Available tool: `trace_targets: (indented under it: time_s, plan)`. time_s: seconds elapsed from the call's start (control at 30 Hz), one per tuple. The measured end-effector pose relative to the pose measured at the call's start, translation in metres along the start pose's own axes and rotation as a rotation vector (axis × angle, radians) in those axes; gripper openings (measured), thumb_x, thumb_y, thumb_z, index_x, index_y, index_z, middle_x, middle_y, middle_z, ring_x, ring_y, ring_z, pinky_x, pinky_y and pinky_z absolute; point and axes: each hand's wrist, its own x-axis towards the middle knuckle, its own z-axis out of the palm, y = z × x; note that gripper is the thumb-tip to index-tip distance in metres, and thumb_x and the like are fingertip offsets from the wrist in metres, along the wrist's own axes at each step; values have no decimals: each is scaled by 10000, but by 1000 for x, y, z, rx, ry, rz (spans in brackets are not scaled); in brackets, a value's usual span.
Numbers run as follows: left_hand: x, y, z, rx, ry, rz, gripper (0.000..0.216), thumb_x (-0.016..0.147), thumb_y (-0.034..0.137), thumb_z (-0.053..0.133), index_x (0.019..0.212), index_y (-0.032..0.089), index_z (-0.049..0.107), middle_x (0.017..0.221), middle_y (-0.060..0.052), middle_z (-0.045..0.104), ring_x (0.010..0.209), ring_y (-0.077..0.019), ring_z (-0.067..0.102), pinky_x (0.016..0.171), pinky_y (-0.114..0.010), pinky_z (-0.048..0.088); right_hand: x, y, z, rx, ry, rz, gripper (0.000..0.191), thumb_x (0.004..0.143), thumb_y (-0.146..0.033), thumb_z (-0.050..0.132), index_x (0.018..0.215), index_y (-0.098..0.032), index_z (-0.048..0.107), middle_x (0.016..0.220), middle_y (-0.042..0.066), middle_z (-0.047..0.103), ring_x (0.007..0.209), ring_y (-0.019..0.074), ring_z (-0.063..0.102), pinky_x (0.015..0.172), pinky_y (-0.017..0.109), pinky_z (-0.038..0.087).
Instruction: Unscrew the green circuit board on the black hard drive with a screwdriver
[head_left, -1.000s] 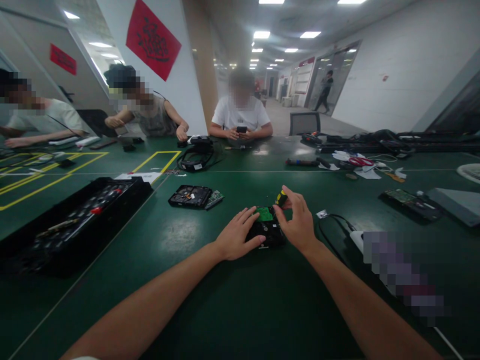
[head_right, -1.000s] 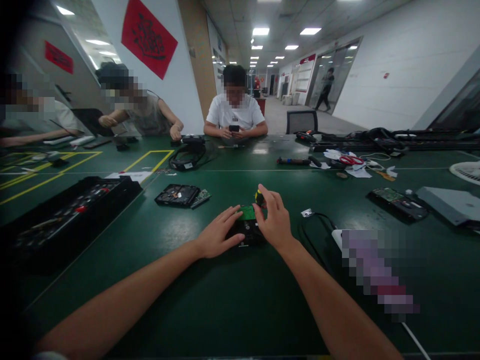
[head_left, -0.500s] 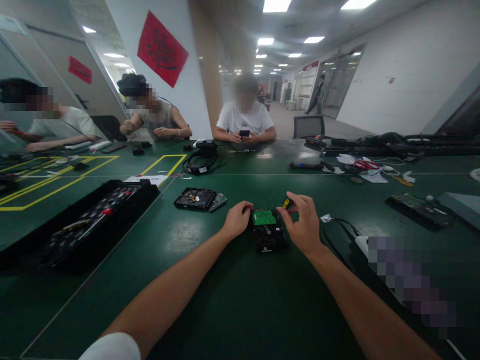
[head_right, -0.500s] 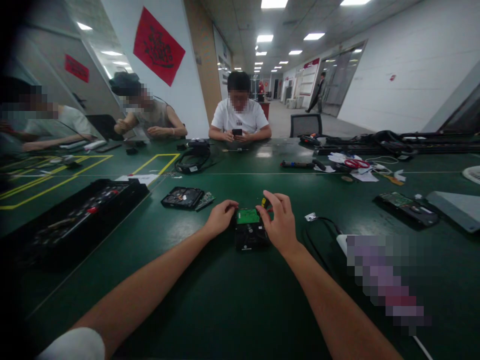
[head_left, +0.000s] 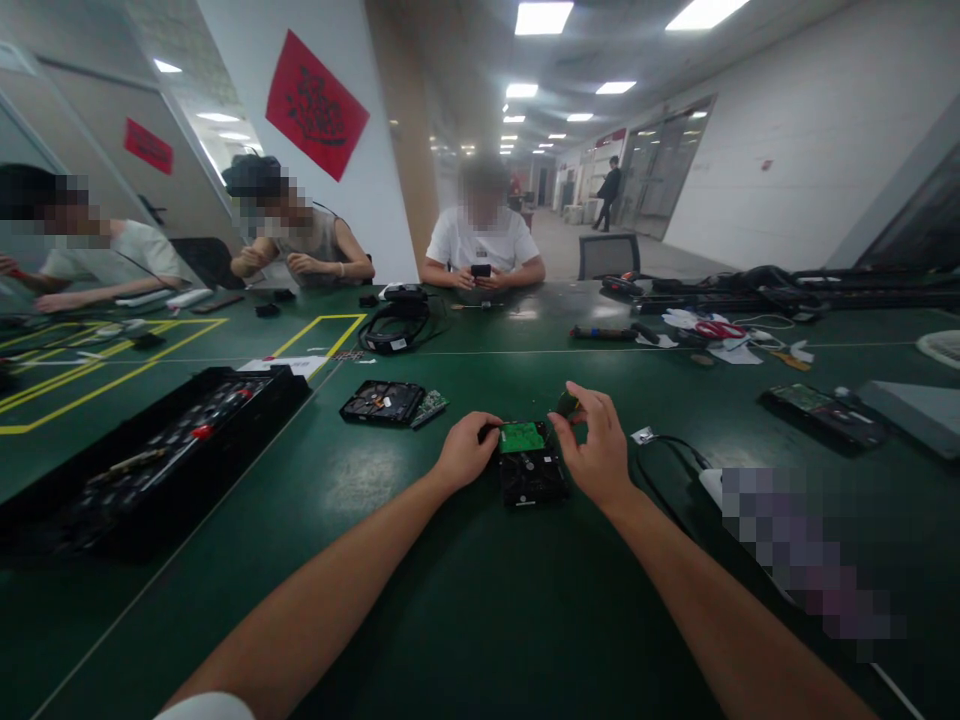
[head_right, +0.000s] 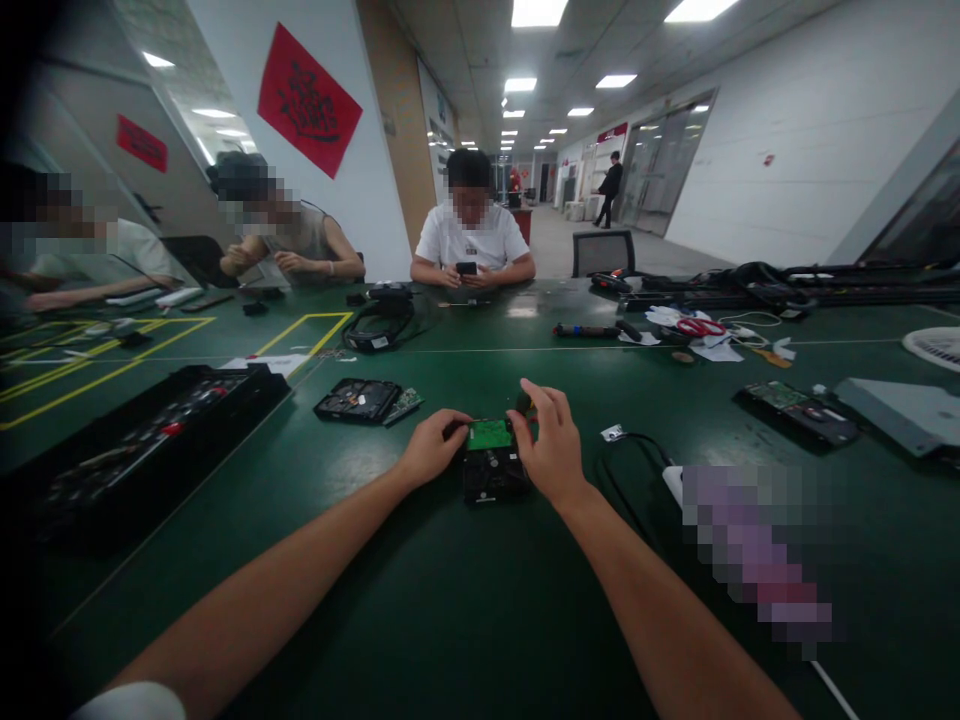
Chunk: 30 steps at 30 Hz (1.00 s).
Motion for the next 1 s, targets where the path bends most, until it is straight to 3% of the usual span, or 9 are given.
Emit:
trace_targets:
  time_s: [0.13, 0.33, 0.53, 0.73, 0.9, 1.0]
  plan:
    - [-1, 4, -3, -13, -13, 49, 197, 931, 288, 626, 1091, 224, 721, 1071, -50, 720, 1002, -224, 678, 919, -384, 560, -2, 2, 3, 34, 2, 50, 581, 991, -299, 603, 1527, -259, 382, 1299, 144, 610, 945, 247, 684, 842, 478, 629]
    - [-1, 7, -5, -9, -29, 73, 199, 932, 282, 627, 1092, 214, 722, 1068, -61, 709, 1007, -229, 668, 912, -385, 549, -1, 3, 4, 16, -24, 25, 590, 964, -308, 651, 1505, -269, 418, 1253, 128, 592, 904, 234, 661, 782, 446, 631]
    - [1, 2, -1, 24, -30, 58, 216, 930, 248, 627, 1124, 210, 714, 1059, -63, 697, 1017, -228, 655, 924, -382, 540, -2, 3, 4, 43, -79, 25, 648, 1002, -259, 565, 1591, -253, 297, 1365, 163, 573, 1020, 265, 668, 904, 499, 605]
    - [1, -1, 2, 35, -30, 40, 222, 926, 272, 650, 1132, 215, 706, 1085, -64, 672, 1016, -225, 648, 932, -380, 538, 1, 0, 2, 10, -38, -8, 600, 960, -290, 657, 1516, -290, 430, 1214, 116, 582, 978, 257, 658, 803, 451, 618]
    - [1, 1, 1, 56, -60, 46, 357, 907, 367, 700, 1232, 221, 678, 1154, -78, 647, 1089, -250, 632, 989, -407, 523, -1, 2, 3, 32, -66, 37, 657, 995, -244, 581, 1593, -284, 313, 1306, 137, 582, 982, 250, 653, 871, 476, 605]
    - [0, 3, -1, 65, -75, 47, 439, 913, 376, 693, 1321, 220, 646, 1185, -89, 637, 1122, -262, 626, 1021, -421, 513, -1, 2, 4, 47, -51, 38, 670, 980, -265, 615, 1581, -274, 319, 1329, 147, 559, 974, 248, 645, 855, 471, 608]
